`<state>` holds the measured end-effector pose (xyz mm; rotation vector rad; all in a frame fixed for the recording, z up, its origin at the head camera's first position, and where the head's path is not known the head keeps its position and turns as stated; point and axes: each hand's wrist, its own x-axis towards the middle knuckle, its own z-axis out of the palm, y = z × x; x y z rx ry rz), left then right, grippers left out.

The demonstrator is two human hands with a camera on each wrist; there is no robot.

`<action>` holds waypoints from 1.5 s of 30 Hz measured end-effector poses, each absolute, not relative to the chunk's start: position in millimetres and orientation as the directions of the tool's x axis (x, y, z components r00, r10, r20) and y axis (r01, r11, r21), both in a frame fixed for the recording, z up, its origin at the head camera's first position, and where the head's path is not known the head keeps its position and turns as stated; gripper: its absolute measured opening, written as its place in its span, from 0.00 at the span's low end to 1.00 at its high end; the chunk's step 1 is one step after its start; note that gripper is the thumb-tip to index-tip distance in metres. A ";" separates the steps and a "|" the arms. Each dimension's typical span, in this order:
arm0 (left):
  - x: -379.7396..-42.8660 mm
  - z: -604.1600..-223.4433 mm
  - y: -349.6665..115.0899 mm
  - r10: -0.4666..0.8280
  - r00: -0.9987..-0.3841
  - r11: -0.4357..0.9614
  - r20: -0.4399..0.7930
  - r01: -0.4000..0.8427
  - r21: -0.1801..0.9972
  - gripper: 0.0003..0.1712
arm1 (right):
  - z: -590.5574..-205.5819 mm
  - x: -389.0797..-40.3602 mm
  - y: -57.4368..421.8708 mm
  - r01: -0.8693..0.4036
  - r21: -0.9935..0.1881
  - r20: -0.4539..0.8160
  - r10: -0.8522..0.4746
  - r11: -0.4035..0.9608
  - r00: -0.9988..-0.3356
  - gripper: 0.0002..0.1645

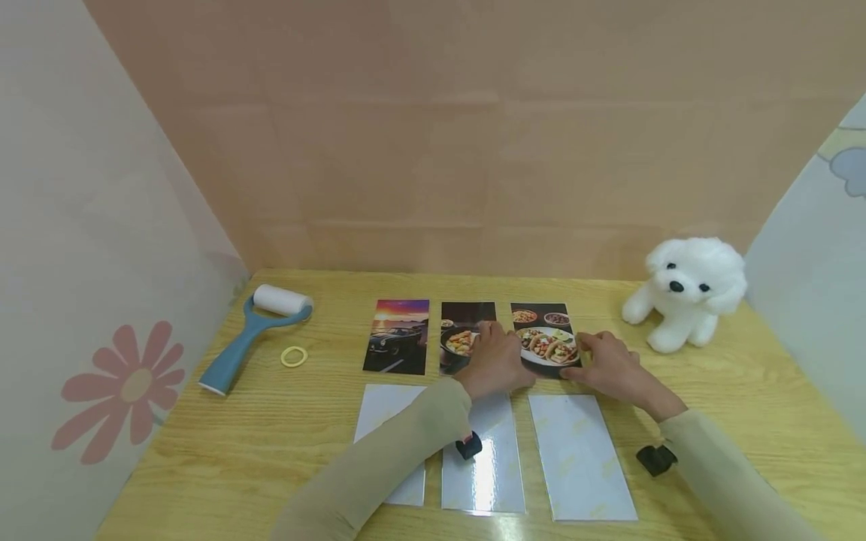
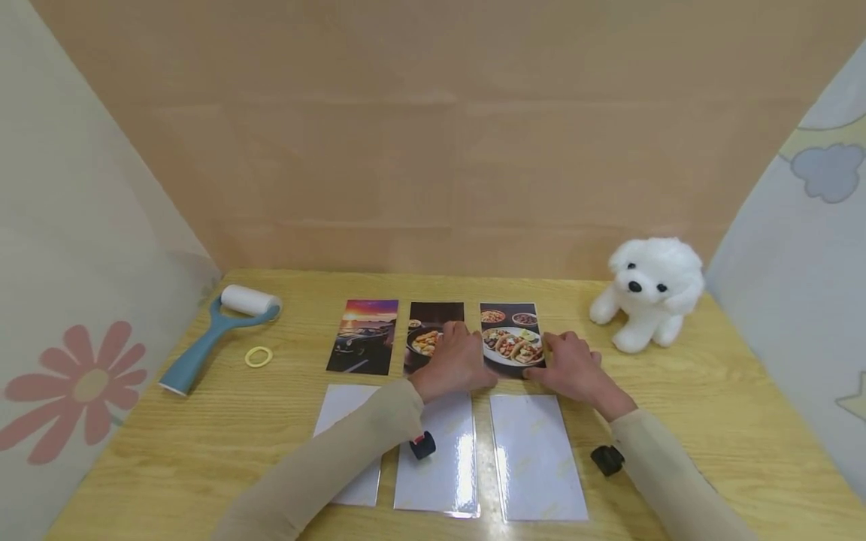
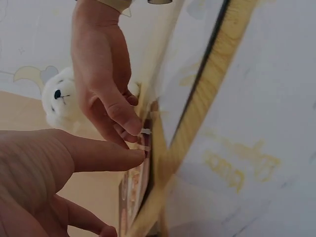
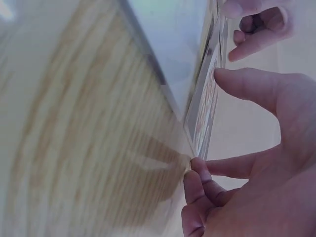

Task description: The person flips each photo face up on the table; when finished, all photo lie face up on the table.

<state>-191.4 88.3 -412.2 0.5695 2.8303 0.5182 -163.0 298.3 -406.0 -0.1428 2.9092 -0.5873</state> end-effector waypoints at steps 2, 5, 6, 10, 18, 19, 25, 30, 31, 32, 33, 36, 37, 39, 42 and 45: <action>-190.1 -407.2 86.2 0.399 -0.907 0.868 -0.132 0.328 0.372 0.31 | -405.7 -162.0 298.5 -0.066 -0.401 -0.133 -0.130 0.914 -0.983 0.50; -187.0 -398.7 76.0 0.414 -0.902 0.855 -0.119 0.341 0.391 0.37 | -407.1 -159.3 298.9 -0.090 -0.421 -0.077 -0.134 0.903 -0.988 0.47; -185.9 -396.8 71.1 0.425 -0.899 0.846 -0.108 0.352 0.401 0.39 | -406.9 -157.8 298.1 -0.100 -0.426 -0.050 -0.134 0.899 -0.990 0.45; -179.9 -391.6 45.7 0.493 -0.868 0.775 -0.058 0.407 0.483 0.35 | -405.2 -149.8 294.4 -0.174 -0.447 0.084 -0.152 0.878 -0.985 0.37; -167.3 -388.8 1.1 0.597 -0.801 0.722 0.042 0.560 0.406 0.41 | -401.9 -132.9 281.3 -0.398 -0.383 0.314 -0.288 0.833 -0.905 0.27; -164.6 -389.8 -4.4 0.604 -0.796 0.726 0.046 0.573 0.381 0.42 | -401.7 -130.5 279.0 -0.423 -0.355 0.337 -0.308 0.834 -0.890 0.26; -145.0 -400.9 -43.8 0.615 -0.787 0.760 0.045 0.608 0.230 0.46 | -406.3 -116.3 267.3 -0.506 -0.222 0.399 -0.396 0.834 -0.827 0.28; -131.4 -404.9 -73.7 0.595 -0.803 0.772 0.037 0.584 0.253 0.46 | -411.8 -103.4 257.6 -0.538 -0.192 0.402 -0.434 0.821 -0.806 0.30; -129.5 -406.0 -78.7 0.591 -0.806 0.773 0.040 0.579 0.259 0.46 | -412.5 -101.0 255.5 -0.541 -0.191 0.396 -0.440 0.819 -0.806 0.30; -127.7 -406.7 -83.2 0.584 -0.811 0.776 0.038 0.571 0.267 0.46 | -413.0 -98.4 253.1 -0.543 -0.192 0.389 -0.445 0.818 -0.807 0.30; -125.6 -407.3 -87.3 0.577 -0.816 0.780 0.033 0.563 0.272 0.46 | -412.8 -95.9 250.6 -0.542 -0.193 0.381 -0.447 0.818 -0.809 0.30; -118.0 -409.0 -97.9 0.566 -0.825 0.795 0.005 0.547 0.263 0.48 | -412.5 -89.0 243.0 -0.546 -0.198 0.366 -0.456 0.814 -0.811 0.30; -115.4 -409.8 -100.8 0.564 -0.826 0.797 0.000 0.545 0.260 0.49 | -412.6 -86.8 240.6 -0.548 -0.194 0.362 -0.460 0.814 -0.811 0.31; -109.9 -410.4 -106.0 0.560 -0.828 0.801 -0.008 0.539 0.260 0.50 | -412.3 -83.3 235.3 -0.553 -0.188 0.356 -0.468 0.812 -0.809 0.32; -102.4 -411.7 -113.2 0.555 -0.832 0.803 -0.008 0.533 0.266 0.52 | -413.8 -78.9 228.1 -0.565 -0.165 0.352 -0.487 0.808 -0.799 0.32; -95.3 -412.8 -120.1 0.538 -0.843 0.816 -0.017 0.516 0.261 0.54 | -415.8 -76.0 221.1 -0.584 -0.150 0.350 -0.510 0.798 -0.786 0.31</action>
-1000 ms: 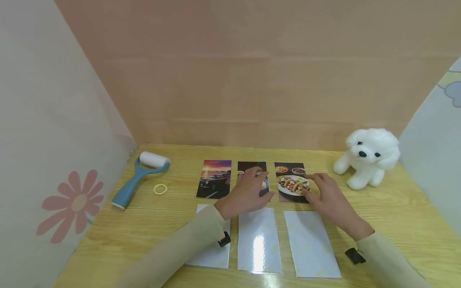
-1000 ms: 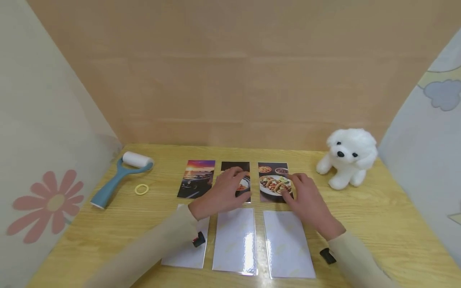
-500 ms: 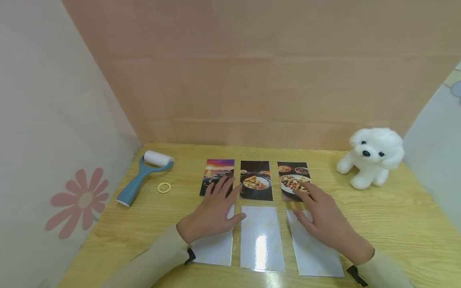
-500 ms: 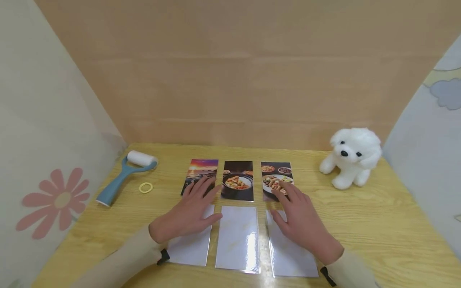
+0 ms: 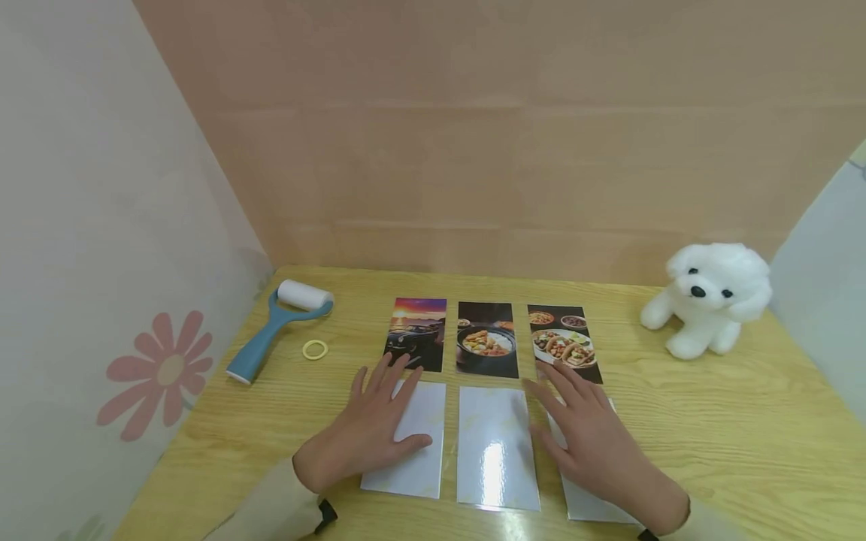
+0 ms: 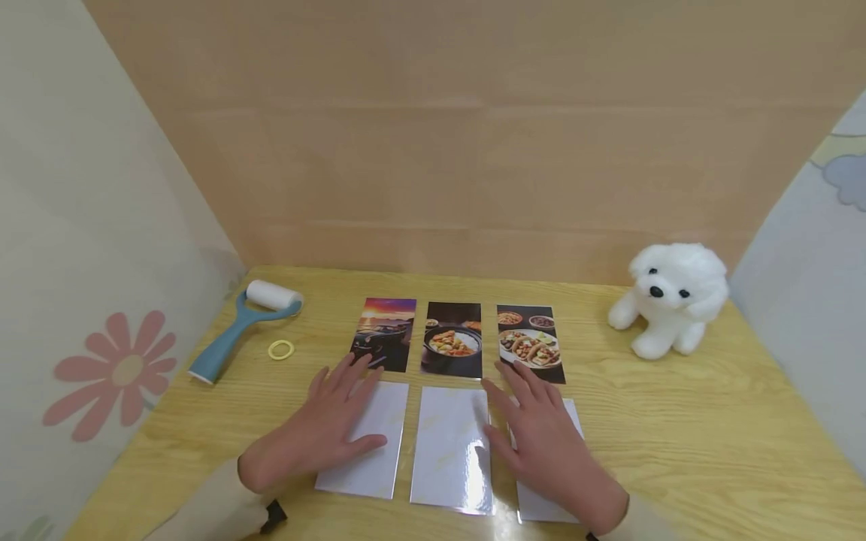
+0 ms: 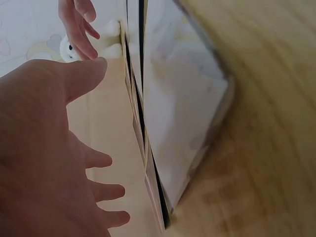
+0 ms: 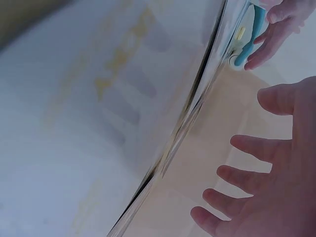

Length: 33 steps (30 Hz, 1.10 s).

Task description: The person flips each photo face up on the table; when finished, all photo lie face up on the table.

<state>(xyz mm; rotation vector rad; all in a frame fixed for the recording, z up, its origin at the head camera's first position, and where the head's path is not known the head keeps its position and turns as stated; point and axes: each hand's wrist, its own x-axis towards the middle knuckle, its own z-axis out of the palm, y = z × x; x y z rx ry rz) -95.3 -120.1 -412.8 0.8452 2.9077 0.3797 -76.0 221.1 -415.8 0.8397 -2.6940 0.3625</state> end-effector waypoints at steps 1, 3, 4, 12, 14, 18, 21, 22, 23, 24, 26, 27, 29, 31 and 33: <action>-92.9 -413.2 -121.9 0.531 -0.847 0.821 -0.021 0.508 0.262 0.54 | -416.4 -74.8 219.2 -0.590 -0.147 0.349 -0.517 0.794 -0.782 0.31; -88.0 -413.7 -125.4 0.521 -0.853 0.829 -0.027 0.498 0.256 0.55 | -417.4 -72.5 215.1 -0.599 -0.144 0.343 -0.528 0.788 -0.777 0.32; -85.4 -413.9 -127.1 0.516 -0.856 0.832 -0.031 0.492 0.258 0.55 | -417.8 -71.2 212.8 -0.602 -0.144 0.339 -0.532 0.785 -0.775 0.32; -67.3 -412.2 -141.0 0.474 -0.876 0.855 -0.092 0.433 0.286 0.59 | -421.3 -64.2 188.2 -0.632 -0.118 0.310 -0.576 0.766 -0.756 0.35; -64.9 -411.3 -142.7 0.467 -0.878 0.858 -0.107 0.420 0.296 0.62 | -422.0 -63.5 181.4 -0.641 -0.121 0.295 -0.589 0.758 -0.752 0.35; -61.3 -410.7 -145.8 0.453 -0.881 0.865 -0.135 0.398 0.307 0.66 | -422.9 -62.4 167.7 -0.658 -0.123 0.256 -0.617 0.743 -0.744 0.35; -59.0 -410.5 -148.0 0.441 -0.886 0.875 -0.139 0.391 0.284 0.68 | -423.5 -61.1 158.1 -0.667 -0.121 0.235 -0.632 0.735 -0.739 0.35; -58.4 -410.2 -148.4 0.439 -0.889 0.878 -0.132 0.394 0.273 0.68 | -423.7 -60.6 155.3 -0.667 -0.120 0.227 -0.634 0.735 -0.739 0.35; -57.5 -409.8 -148.9 0.440 -0.890 0.878 -0.120 0.399 0.264 0.68 | -423.8 -60.4 152.4 -0.670 -0.123 0.221 -0.638 0.732 -0.738 0.35; -56.9 -409.6 -149.1 0.439 -0.891 0.880 -0.111 0.402 0.252 0.69 | -423.8 -59.9 149.8 -0.671 -0.128 0.211 -0.641 0.731 -0.738 0.36; -55.4 -409.1 -149.7 0.438 -0.894 0.883 -0.094 0.408 0.234 0.68 | -423.9 -59.2 144.9 -0.678 -0.137 0.192 -0.652 0.722 -0.733 0.37; -54.5 -408.8 -150.1 0.438 -0.895 0.883 -0.084 0.411 0.228 0.68 | -423.9 -59.0 142.5 -0.680 -0.136 0.180 -0.657 0.720 -0.732 0.38; -53.0 -409.6 -151.0 0.439 -0.896 0.882 -0.069 0.415 0.222 0.67 | -424.0 -58.4 138.5 -0.685 -0.138 0.163 -0.666 0.715 -0.728 0.40; -51.6 -410.9 -151.8 0.438 -0.897 0.883 -0.068 0.414 0.222 0.66 | -423.5 -57.7 135.0 -0.687 -0.137 0.145 -0.672 0.713 -0.726 0.43; -50.5 -413.2 -152.8 0.438 -0.897 0.881 -0.066 0.413 0.230 0.66 | -422.6 -57.2 132.1 -0.687 -0.135 0.129 -0.675 0.714 -0.727 0.44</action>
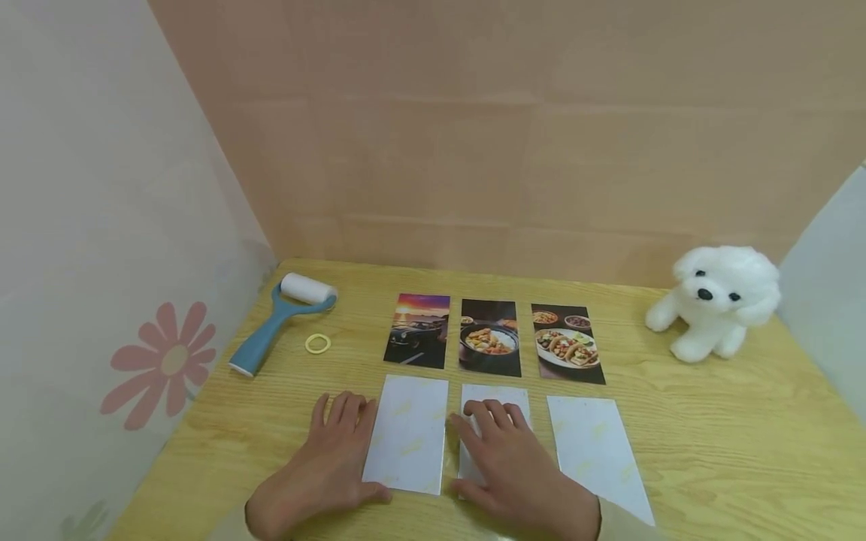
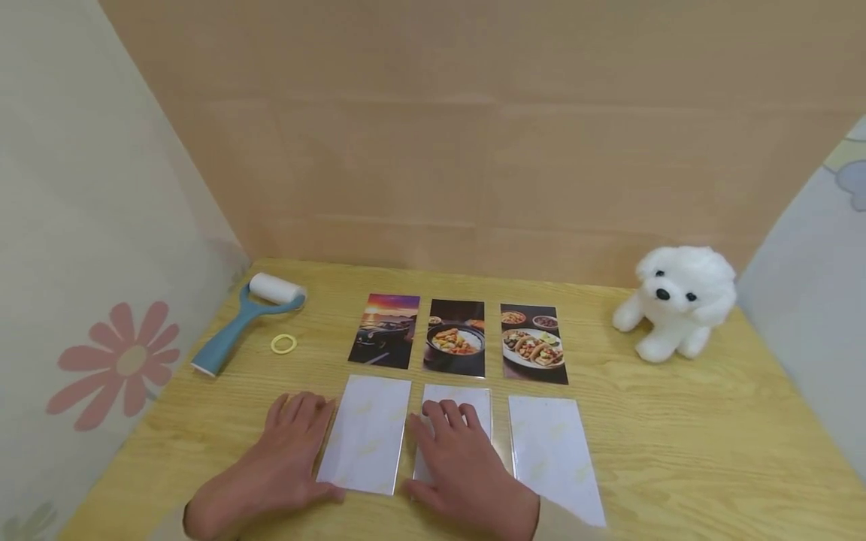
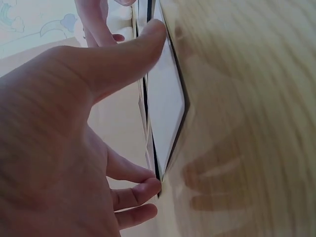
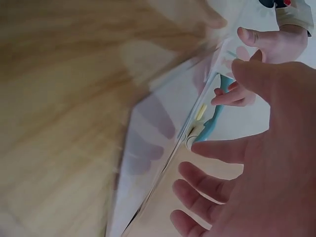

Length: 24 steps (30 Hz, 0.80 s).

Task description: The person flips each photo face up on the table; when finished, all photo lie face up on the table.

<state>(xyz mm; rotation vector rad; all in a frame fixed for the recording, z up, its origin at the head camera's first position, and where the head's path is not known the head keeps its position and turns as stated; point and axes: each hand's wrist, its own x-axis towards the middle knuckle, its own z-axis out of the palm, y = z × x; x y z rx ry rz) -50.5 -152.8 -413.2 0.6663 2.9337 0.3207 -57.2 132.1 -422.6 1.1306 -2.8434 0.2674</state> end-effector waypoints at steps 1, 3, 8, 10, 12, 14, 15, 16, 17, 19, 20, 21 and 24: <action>-50.1 -414.4 -153.2 0.441 -0.895 0.879 -0.067 0.415 0.234 0.65 | -422.2 -56.4 131.1 -0.685 -0.143 0.123 -0.674 0.714 -0.728 0.45; -49.6 -416.4 -154.0 0.445 -0.893 0.876 -0.071 0.418 0.241 0.65 | -421.2 -55.0 129.2 -0.681 -0.154 0.102 -0.674 0.716 -0.731 0.44; -49.7 -418.9 -154.8 0.448 -0.888 0.874 -0.105 0.411 0.258 0.63 | -419.4 -52.9 123.7 -0.678 -0.146 0.061 -0.677 0.721 -0.733 0.45; -49.8 -419.3 -154.8 0.440 -0.889 0.878 -0.128 0.397 0.267 0.63 | -419.2 -52.9 121.2 -0.680 -0.123 0.053 -0.679 0.723 -0.732 0.46; -49.9 -419.5 -154.4 0.431 -0.890 0.883 -0.151 0.382 0.272 0.63 | -419.2 -52.9 119.3 -0.682 -0.102 0.052 -0.681 0.724 -0.730 0.47; -50.0 -419.6 -153.9 0.424 -0.890 0.887 -0.169 0.370 0.277 0.63 | -419.4 -53.1 118.3 -0.685 -0.081 0.052 -0.683 0.724 -0.728 0.48; -50.2 -419.6 -153.6 0.423 -0.889 0.888 -0.175 0.368 0.277 0.63 | -419.3 -53.3 117.9 -0.686 -0.070 0.052 -0.684 0.724 -0.727 0.49; -50.5 -419.6 -153.2 0.423 -0.888 0.888 -0.182 0.367 0.276 0.63 | -419.2 -53.6 117.7 -0.687 -0.059 0.051 -0.685 0.724 -0.727 0.49; -51.0 -419.4 -152.9 0.422 -0.887 0.889 -0.186 0.365 0.276 0.63 | -419.0 -53.9 117.6 -0.688 -0.052 0.050 -0.686 0.724 -0.726 0.49; -52.1 -419.1 -152.5 0.423 -0.886 0.889 -0.190 0.365 0.276 0.63 | -418.0 -55.2 117.1 -0.688 -0.042 0.046 -0.686 0.725 -0.726 0.50; -52.8 -418.9 -152.5 0.423 -0.886 0.889 -0.189 0.365 0.276 0.63 | -417.3 -55.9 116.9 -0.688 -0.040 0.042 -0.686 0.725 -0.726 0.50; -53.4 -418.5 -152.4 0.423 -0.886 0.889 -0.189 0.365 0.277 0.63 | -416.6 -56.5 116.7 -0.686 -0.043 0.039 -0.685 0.726 -0.727 0.51; -54.7 -417.7 -152.3 0.420 -0.886 0.889 -0.196 0.357 0.287 0.63 | -414.6 -57.9 116.1 -0.687 -0.050 0.029 -0.686 0.725 -0.727 0.51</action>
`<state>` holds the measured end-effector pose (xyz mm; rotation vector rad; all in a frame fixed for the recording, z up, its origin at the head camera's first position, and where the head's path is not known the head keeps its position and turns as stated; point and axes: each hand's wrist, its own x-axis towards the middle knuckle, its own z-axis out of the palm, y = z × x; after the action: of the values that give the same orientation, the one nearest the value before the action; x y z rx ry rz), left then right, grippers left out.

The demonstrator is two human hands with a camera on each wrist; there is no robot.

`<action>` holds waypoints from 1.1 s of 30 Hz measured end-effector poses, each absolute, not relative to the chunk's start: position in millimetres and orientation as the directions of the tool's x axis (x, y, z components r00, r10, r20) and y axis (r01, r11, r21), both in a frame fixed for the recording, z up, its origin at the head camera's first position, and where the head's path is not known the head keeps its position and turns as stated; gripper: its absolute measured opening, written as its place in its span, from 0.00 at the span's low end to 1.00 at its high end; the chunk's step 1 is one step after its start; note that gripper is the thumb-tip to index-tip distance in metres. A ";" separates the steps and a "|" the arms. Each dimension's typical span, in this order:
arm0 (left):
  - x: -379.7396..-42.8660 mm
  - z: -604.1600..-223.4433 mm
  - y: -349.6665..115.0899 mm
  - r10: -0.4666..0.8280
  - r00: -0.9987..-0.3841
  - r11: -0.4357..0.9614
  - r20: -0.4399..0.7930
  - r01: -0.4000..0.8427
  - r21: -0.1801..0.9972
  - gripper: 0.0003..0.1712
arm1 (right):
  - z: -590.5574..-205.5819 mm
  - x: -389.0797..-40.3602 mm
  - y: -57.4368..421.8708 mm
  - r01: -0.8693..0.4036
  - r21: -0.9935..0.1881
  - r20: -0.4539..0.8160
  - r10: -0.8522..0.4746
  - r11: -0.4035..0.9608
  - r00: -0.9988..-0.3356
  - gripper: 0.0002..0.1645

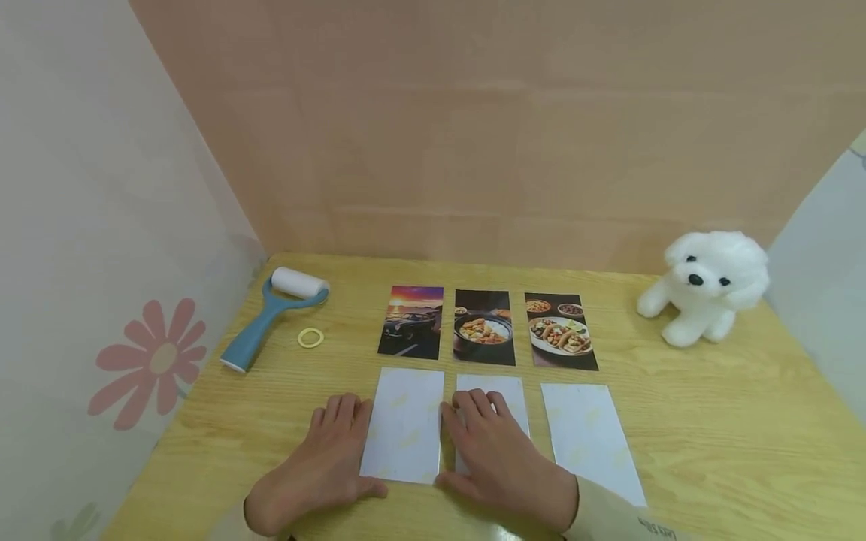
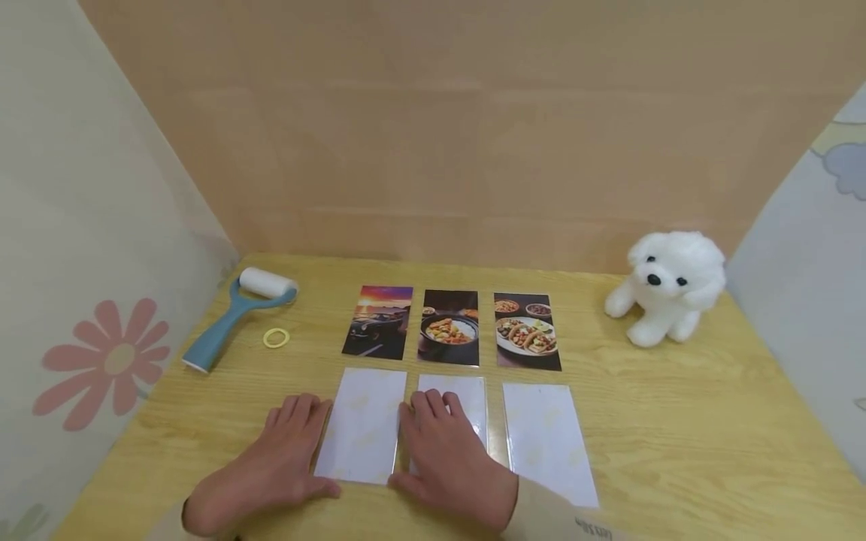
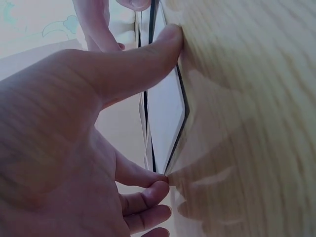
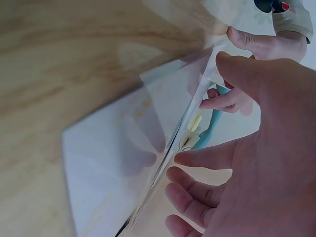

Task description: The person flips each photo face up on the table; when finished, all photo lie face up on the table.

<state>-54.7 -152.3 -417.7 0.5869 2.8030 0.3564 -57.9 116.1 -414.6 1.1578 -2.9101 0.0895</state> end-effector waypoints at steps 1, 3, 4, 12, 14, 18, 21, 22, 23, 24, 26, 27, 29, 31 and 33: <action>-55.0 -417.4 -152.5 0.418 -0.886 0.889 -0.199 0.354 0.291 0.63 | -413.9 -58.7 115.9 -0.689 -0.050 0.028 -0.688 0.723 -0.725 0.50; -55.7 -416.9 -152.5 0.412 -0.887 0.891 -0.207 0.344 0.296 0.63 | -413.4 -59.8 115.3 -0.695 -0.042 0.034 -0.694 0.718 -0.719 0.50; -55.9 -416.8 -152.5 0.410 -0.888 0.891 -0.210 0.342 0.298 0.63 | -413.2 -60.2 115.0 -0.697 -0.036 0.038 -0.696 0.716 -0.717 0.49; -54.8 -418.8 -152.8 0.407 -0.893 0.882 -0.190 0.331 0.335 0.61 | -415.5 -63.6 112.0 -0.712 -0.016 0.045 -0.711 0.702 -0.702 0.45; -54.1 -419.1 -152.6 0.411 -0.893 0.875 -0.185 0.330 0.354 0.61 | -415.5 -63.8 111.7 -0.707 -0.022 0.032 -0.706 0.707 -0.707 0.45; -52.9 -418.8 -152.1 0.418 -0.890 0.863 -0.181 0.327 0.386 0.62 | -414.4 -63.0 111.6 -0.697 -0.044 0.011 -0.697 0.716 -0.717 0.45; -52.8 -418.0 -152.8 0.416 -0.888 0.856 -0.196 0.310 0.413 0.63 | -413.6 -62.3 111.8 -0.695 -0.053 0.003 -0.696 0.717 -0.718 0.45; -53.1 -418.1 -153.4 0.417 -0.886 0.853 -0.200 0.306 0.422 0.63 | -413.9 -62.4 111.9 -0.696 -0.051 0.002 -0.697 0.716 -0.717 0.45; -53.3 -418.3 -154.2 0.419 -0.886 0.844 -0.196 0.301 0.444 0.62 | -414.0 -62.4 112.0 -0.697 -0.050 0.003 -0.698 0.715 -0.716 0.45; -53.4 -418.1 -154.4 0.414 -0.889 0.838 -0.195 0.289 0.463 0.61 | -414.5 -62.6 112.2 -0.696 -0.050 -0.001 -0.697 0.716 -0.717 0.45; -53.5 -416.5 -154.3 0.393 -0.900 0.825 -0.186 0.256 0.505 0.56 | -415.3 -63.2 112.2 -0.695 -0.054 -0.008 -0.696 0.717 -0.718 0.46; -53.3 -415.0 -154.2 0.376 -0.910 0.811 -0.173 0.233 0.537 0.53 | -415.5 -63.6 112.0 -0.692 -0.059 -0.016 -0.694 0.719 -0.720 0.46; -52.9 -410.6 -153.2 0.314 -0.938 0.777 -0.149 0.163 0.608 0.43 | -414.8 -64.3 111.4 -0.686 -0.076 -0.038 -0.690 0.723 -0.723 0.46; -53.3 -405.8 -152.1 0.235 -0.963 0.726 -0.129 0.086 0.682 0.32 | -413.9 -64.9 110.5 -0.681 -0.090 -0.058 -0.686 0.727 -0.725 0.46; -54.1 -402.1 -151.6 0.157 -0.980 0.642 -0.122 0.007 0.767 0.21 | -413.5 -65.5 109.8 -0.678 -0.099 -0.070 -0.684 0.729 -0.726 0.46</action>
<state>-54.1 -151.6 -402.1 0.1357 2.6829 1.2517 -65.5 109.8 -413.5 1.1909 -3.0144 0.1079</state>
